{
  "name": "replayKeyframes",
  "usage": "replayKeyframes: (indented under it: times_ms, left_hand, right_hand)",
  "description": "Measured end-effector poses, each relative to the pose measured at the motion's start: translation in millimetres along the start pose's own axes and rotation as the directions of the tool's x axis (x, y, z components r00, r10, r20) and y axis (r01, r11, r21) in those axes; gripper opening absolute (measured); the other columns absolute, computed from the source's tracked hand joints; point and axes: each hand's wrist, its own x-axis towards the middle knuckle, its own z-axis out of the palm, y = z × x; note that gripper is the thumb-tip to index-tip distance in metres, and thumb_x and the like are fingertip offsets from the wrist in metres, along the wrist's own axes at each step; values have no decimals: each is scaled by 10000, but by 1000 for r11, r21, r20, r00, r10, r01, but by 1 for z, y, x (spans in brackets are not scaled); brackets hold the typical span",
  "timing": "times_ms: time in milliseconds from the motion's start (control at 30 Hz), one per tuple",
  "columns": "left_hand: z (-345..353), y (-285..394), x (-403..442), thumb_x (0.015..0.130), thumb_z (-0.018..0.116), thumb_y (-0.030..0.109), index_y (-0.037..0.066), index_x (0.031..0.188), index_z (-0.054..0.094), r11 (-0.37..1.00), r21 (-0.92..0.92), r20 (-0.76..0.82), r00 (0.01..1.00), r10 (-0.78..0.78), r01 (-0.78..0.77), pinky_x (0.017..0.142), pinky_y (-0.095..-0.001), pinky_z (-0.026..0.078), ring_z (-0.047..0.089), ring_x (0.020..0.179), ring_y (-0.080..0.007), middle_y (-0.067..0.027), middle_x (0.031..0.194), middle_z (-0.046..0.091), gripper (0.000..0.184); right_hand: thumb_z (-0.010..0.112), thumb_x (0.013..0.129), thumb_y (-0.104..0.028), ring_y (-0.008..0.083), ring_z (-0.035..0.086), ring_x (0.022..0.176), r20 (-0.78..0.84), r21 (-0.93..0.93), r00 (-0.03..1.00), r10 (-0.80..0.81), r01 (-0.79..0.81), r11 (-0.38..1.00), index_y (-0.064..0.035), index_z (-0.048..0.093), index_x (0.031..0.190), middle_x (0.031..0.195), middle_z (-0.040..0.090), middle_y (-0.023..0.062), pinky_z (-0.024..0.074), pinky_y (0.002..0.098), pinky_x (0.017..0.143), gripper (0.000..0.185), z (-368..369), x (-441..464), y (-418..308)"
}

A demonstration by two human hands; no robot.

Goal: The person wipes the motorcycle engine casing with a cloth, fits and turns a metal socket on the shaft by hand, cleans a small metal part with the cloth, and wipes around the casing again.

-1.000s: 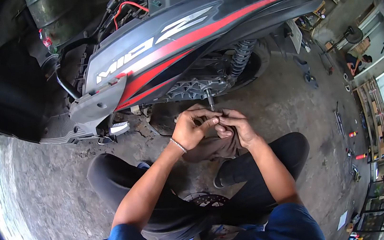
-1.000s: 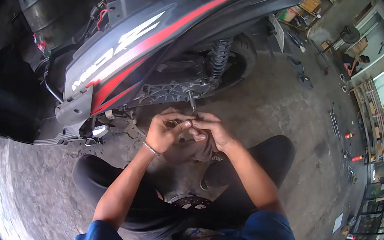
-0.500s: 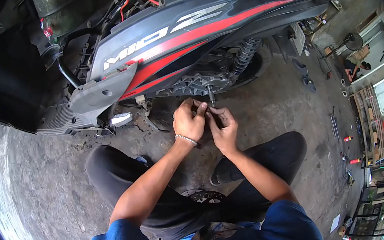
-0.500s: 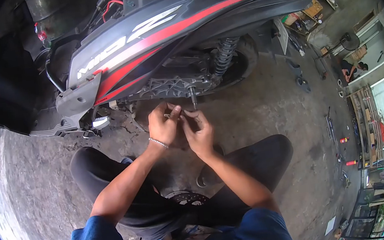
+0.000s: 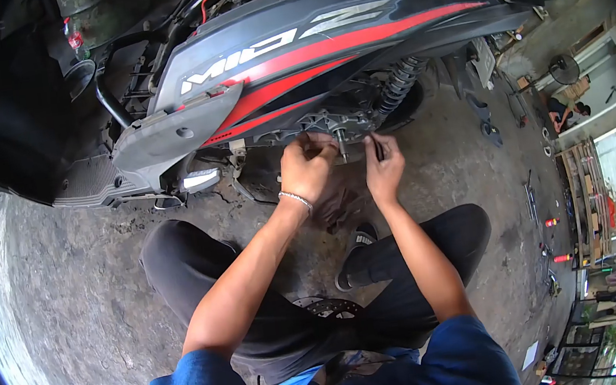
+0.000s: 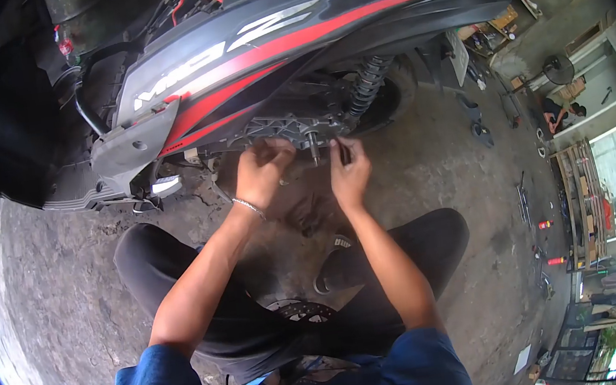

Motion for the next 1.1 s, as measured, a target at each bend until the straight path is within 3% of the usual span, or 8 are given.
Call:
replayKeyframes:
  times_ms: [133,300,433,800,933,967,1100]
  left_hand:
    - [-1,21,1,761,536,54,-9,847,598,998,44,10,999,48,-48,575,-188,396,503,615,-100,-51,740,594,123]
    - [-10,23,1,753,524,39,-16,848,596,998,27,-29,998,63,-63,606,-186,394,505,649,-100,-56,759,594,131]
    - [-18,27,0,750,513,25,-18,853,593,996,14,-24,996,86,-86,624,-195,398,505,662,-100,-57,761,594,137]
    - [-11,29,-4,757,527,30,-21,839,587,990,10,-3,990,140,-140,612,-192,397,499,647,-100,-54,749,589,114]
    - [-7,31,-6,763,532,33,-22,832,583,989,61,18,991,131,-132,595,-192,393,490,632,-99,-52,741,585,101]
    - [-6,32,-8,763,532,33,-22,832,583,989,62,20,991,130,-131,595,-192,393,490,632,-99,-52,741,585,101]
    - [-3,36,-11,757,539,41,-23,816,584,971,164,15,984,175,-175,575,-189,382,471,613,-90,-48,716,575,98]
  right_hand:
    - [579,789,-51,141,572,634,-103,-3,994,24,-25,1000,46,572,864,762,630,109,448,237,624,123,18,18,44]
    - [608,758,-75,175,571,589,-243,-204,969,-49,-2,979,45,590,813,709,626,115,451,270,590,132,43,24,68]
    - [632,725,-88,209,573,572,-330,-242,942,53,-139,960,43,601,778,696,625,123,447,301,562,145,47,24,70]
    - [626,733,-88,198,580,584,-290,-302,957,5,-97,948,32,610,736,690,628,114,454,292,572,121,48,27,74]
    - [604,757,-66,167,591,633,-226,-15,974,6,-10,1000,29,637,791,739,644,101,461,260,608,106,45,27,82]
    - [604,757,-66,167,591,633,-228,-15,974,7,-11,1000,29,637,791,739,644,101,461,260,608,106,45,27,83]
    - [590,771,-47,138,592,685,-269,88,932,243,-227,970,22,647,881,801,653,96,457,229,643,141,48,25,86]
